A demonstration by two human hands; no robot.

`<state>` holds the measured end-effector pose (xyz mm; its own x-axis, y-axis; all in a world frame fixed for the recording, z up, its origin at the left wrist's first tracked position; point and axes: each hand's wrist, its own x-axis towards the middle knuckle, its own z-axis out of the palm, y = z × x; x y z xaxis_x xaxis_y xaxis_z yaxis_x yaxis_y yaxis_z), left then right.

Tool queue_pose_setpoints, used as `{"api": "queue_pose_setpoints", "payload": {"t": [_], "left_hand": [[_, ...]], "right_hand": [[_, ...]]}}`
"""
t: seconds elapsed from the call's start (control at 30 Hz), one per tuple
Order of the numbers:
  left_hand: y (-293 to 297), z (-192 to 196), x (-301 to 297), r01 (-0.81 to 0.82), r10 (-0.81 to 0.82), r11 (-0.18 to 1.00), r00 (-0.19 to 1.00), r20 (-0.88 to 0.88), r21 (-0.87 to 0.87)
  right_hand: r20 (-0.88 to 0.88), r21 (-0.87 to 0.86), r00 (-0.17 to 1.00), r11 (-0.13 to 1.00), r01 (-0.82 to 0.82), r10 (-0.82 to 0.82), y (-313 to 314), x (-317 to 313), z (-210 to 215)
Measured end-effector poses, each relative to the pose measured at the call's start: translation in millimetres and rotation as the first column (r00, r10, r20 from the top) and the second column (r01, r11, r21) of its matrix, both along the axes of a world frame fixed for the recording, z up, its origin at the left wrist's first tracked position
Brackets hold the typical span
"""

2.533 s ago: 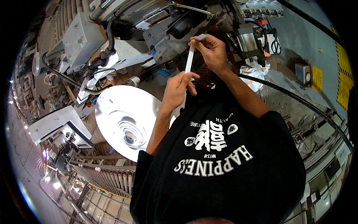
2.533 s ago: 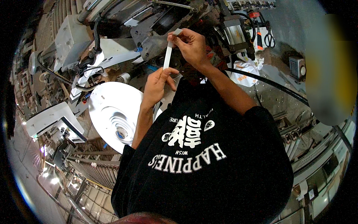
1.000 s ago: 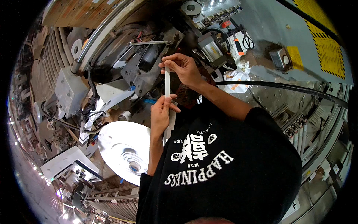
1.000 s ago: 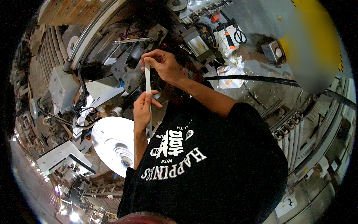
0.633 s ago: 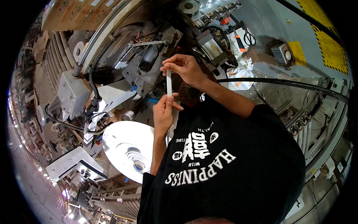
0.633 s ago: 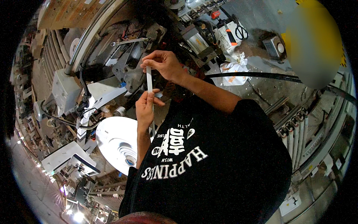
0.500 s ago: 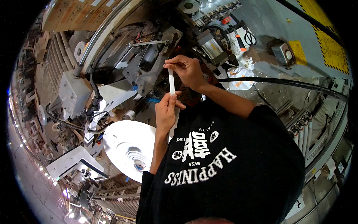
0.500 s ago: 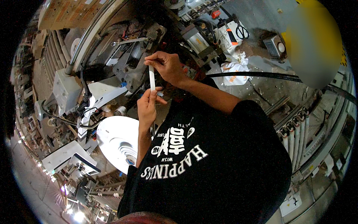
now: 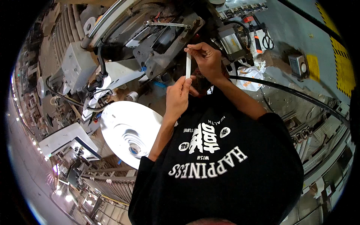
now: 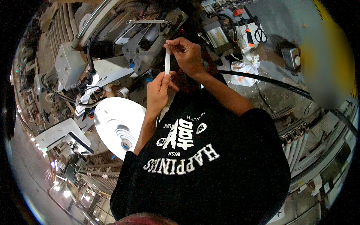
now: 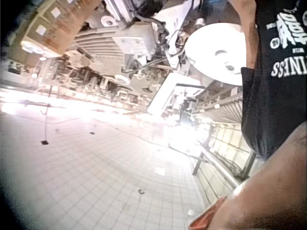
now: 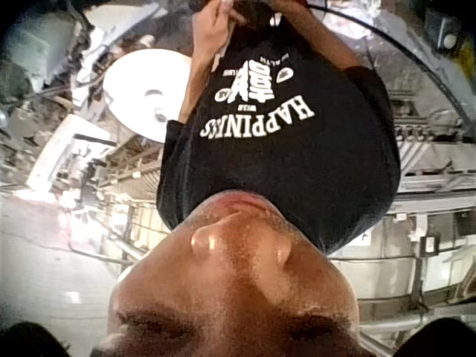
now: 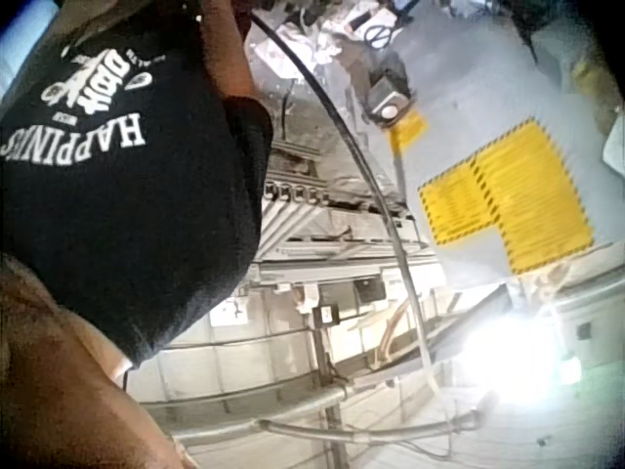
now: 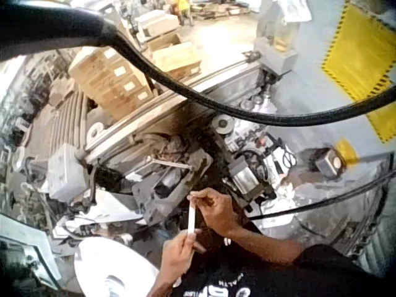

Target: The person uses a wrench to adjust a component on a large industrial machine, cuts a strip of white tape with a pair of cutters, and handles the tape near the machine's rollers.

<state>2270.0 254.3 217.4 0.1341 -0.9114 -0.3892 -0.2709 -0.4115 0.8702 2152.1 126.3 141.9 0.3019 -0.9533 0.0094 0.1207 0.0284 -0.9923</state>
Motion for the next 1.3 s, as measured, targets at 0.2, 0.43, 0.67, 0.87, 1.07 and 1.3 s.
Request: {"api": "queue_pose_setpoints", "payload": {"t": [0.2, 0.43, 0.67, 0.87, 1.07, 1.3], "left_hand": [[-0.7, -2.4, 4.6, -0.032, 0.032, 0.999, 0.997, -0.067, 0.0], [-3.8, 0.0, 3.1, -0.054, 0.056, 0.998, 0.993, -0.104, 0.019], [-0.7, -6.8, 12.5, -0.101, 0.096, 0.993, 0.992, -0.082, -0.062], [-5.5, -6.8, 11.7, -0.106, 0.103, 0.994, 0.992, -0.077, -0.027], [-7.0, -7.8, 18.4, -0.117, 0.114, 0.992, 0.991, -0.074, -0.049], [-2.4, -12.5, 20.7, -0.138, 0.137, 0.99, 0.969, -0.203, 0.012]], "right_hand": [[0.409, 0.327, 0.898, 0.892, -0.311, 0.163, -9.2, -2.5, -1.5], [-0.038, 0.001, 0.988, 0.989, -0.148, 0.148, 3.0, 0.8, 4.0], [0.269, 0.35, 0.916, 0.856, -0.381, 0.298, 4.7, 3.2, 17.4], [0.135, 0.242, 0.931, 0.9, -0.364, 0.34, 20.5, 2.9, 4.9], [-0.081, -0.054, 0.979, 0.98, -0.194, 0.189, 20.8, 15.6, 3.8], [-0.23, -0.313, 0.973, 0.945, -0.093, 0.019, -2.1, 17.9, -3.8]]}}
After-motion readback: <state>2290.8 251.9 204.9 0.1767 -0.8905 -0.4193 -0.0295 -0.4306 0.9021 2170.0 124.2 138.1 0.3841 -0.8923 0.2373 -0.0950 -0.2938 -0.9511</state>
